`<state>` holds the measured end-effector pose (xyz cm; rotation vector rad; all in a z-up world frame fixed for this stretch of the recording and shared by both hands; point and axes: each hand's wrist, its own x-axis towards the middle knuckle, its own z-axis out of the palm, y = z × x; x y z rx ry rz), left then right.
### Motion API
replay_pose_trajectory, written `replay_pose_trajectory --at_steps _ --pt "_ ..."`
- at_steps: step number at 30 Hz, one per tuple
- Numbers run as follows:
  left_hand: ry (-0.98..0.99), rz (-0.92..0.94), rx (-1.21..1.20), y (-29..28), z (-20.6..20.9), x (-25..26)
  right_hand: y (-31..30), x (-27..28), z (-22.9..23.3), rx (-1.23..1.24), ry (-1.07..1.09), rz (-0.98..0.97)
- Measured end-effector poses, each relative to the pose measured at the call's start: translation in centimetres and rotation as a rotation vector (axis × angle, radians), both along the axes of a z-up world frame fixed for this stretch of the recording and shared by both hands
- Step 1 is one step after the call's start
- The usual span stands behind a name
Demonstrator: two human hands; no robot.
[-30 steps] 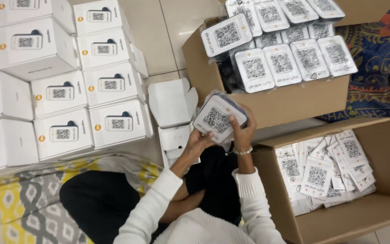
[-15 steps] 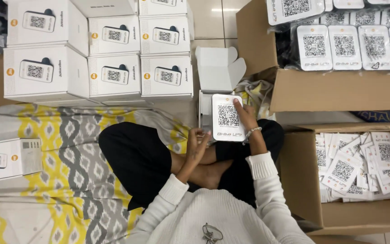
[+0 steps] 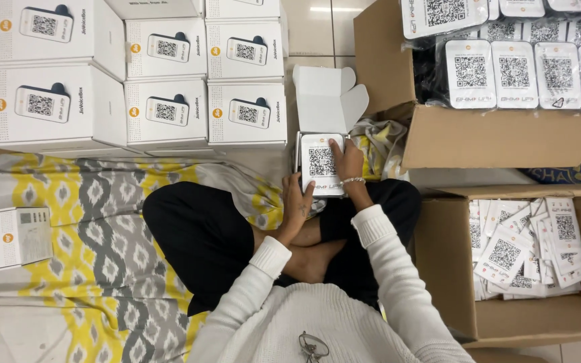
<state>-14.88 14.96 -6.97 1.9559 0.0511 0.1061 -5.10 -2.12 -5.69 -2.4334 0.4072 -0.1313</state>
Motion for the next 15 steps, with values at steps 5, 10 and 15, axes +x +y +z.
replay_pose_trajectory --at_steps 5,10,15 --pt "-0.07 -0.046 0.244 0.6 4.3 -0.6 1.7 -3.3 2.3 -0.164 -0.265 0.127" --pt "-0.242 -0.045 0.567 0.6 1.9 0.9 2.1 -4.7 2.2 -0.181 -0.18 0.32" --pt "0.014 -0.188 0.493 1.0 -0.6 1.3 2.2 -4.6 1.0 -0.265 -0.123 0.378"
